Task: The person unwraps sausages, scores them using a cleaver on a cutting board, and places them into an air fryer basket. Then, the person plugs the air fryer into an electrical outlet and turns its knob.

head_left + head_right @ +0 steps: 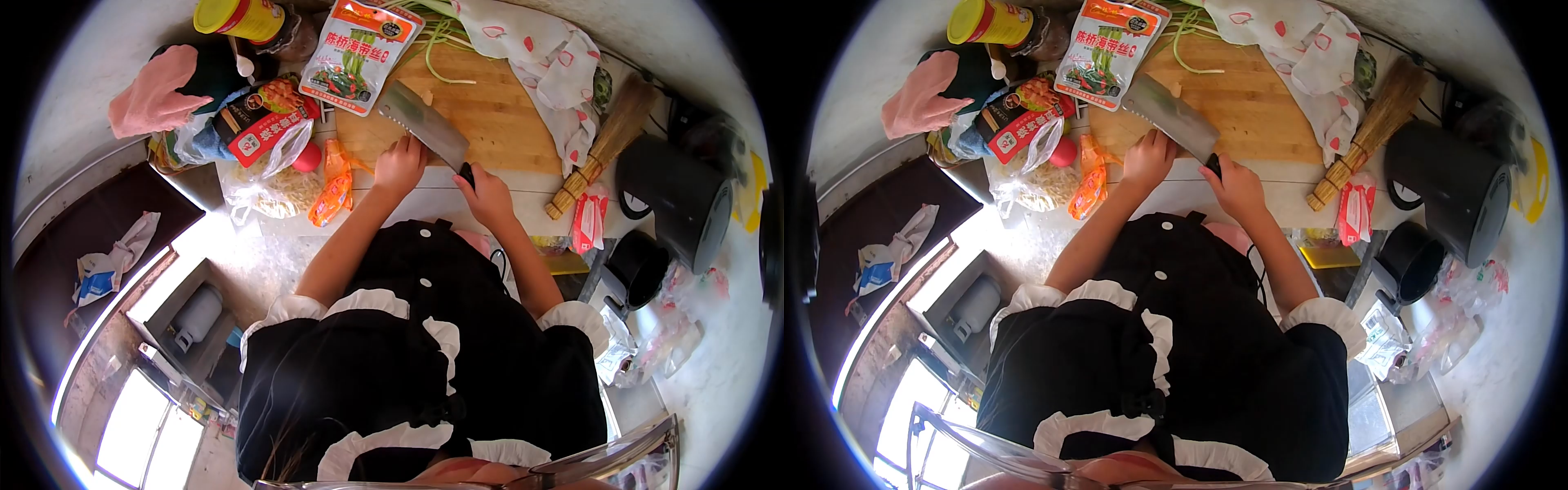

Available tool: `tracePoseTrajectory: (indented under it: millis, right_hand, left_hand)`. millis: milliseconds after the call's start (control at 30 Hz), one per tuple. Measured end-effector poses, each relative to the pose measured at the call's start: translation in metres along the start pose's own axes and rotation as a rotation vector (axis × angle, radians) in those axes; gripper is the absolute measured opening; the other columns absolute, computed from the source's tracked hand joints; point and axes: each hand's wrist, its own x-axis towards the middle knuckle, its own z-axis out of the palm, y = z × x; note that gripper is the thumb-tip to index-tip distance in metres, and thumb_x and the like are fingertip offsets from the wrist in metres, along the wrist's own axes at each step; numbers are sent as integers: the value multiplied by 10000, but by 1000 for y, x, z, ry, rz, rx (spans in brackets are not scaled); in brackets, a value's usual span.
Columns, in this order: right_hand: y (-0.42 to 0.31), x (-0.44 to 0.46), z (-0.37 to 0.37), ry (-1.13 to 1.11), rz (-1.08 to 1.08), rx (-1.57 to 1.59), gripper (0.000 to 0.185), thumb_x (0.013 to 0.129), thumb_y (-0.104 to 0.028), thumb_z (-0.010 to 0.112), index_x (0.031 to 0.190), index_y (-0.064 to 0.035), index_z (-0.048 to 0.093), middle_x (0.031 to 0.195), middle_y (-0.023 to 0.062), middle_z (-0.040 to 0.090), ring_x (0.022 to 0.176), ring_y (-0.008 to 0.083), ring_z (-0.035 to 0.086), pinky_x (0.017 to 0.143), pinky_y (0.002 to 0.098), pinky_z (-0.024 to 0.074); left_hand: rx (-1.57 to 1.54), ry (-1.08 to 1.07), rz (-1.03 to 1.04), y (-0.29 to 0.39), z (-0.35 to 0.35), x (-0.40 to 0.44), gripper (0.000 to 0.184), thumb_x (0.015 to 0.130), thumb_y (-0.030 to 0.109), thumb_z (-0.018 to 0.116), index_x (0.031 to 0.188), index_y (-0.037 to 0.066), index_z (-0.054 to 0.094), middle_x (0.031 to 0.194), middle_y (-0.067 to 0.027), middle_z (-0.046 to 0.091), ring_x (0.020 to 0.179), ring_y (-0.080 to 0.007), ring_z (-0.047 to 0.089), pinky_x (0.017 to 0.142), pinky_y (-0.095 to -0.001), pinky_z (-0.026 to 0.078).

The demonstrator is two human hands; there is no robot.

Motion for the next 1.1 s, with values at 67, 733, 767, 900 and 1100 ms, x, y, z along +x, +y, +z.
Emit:
tracePoseTrajectory:
  millis: [67,733,767,900,1100]
  right_hand:
    - [0,-3,0,3,-6,10,437,898,-441,529,862,-7,493,729,225,613,684,418,597,591,483,461]
    - [-4,-20,9,2,0,9,418,894,-423,550,865,-15,463,736,224,601,696,429,586,591,477,452]
    - [-4,-19,9,2,-5,-6,431,895,-438,540,870,-13,469,738,219,607,692,422,592,589,476,459]
    - [-1,-16,8,-6,-1,-48,462,897,-470,518,883,-10,484,745,211,619,687,409,604,585,475,472]
    - [0,-11,6,-5,2,-46,460,901,-472,511,890,-12,490,757,214,620,694,411,603,592,481,470]
  left_hand:
    - [24,-11,20,-1,0,-1,182,817,212,602,848,35,569,760,-116,593,634,-284,632,517,-390,527]
    - [28,-136,10,-5,1,-3,201,751,205,650,874,47,658,781,-169,637,690,-318,645,590,-417,541]
    - [32,-142,11,-6,2,-4,209,756,214,651,878,44,657,781,-170,637,689,-318,645,589,-417,541]
    - [16,-108,-10,-5,1,-4,221,776,240,648,861,36,639,762,-162,629,680,-320,644,584,-416,539]
    - [-4,-75,-10,-3,1,-3,209,792,233,632,840,31,608,782,-159,623,665,-329,639,580,-424,537]
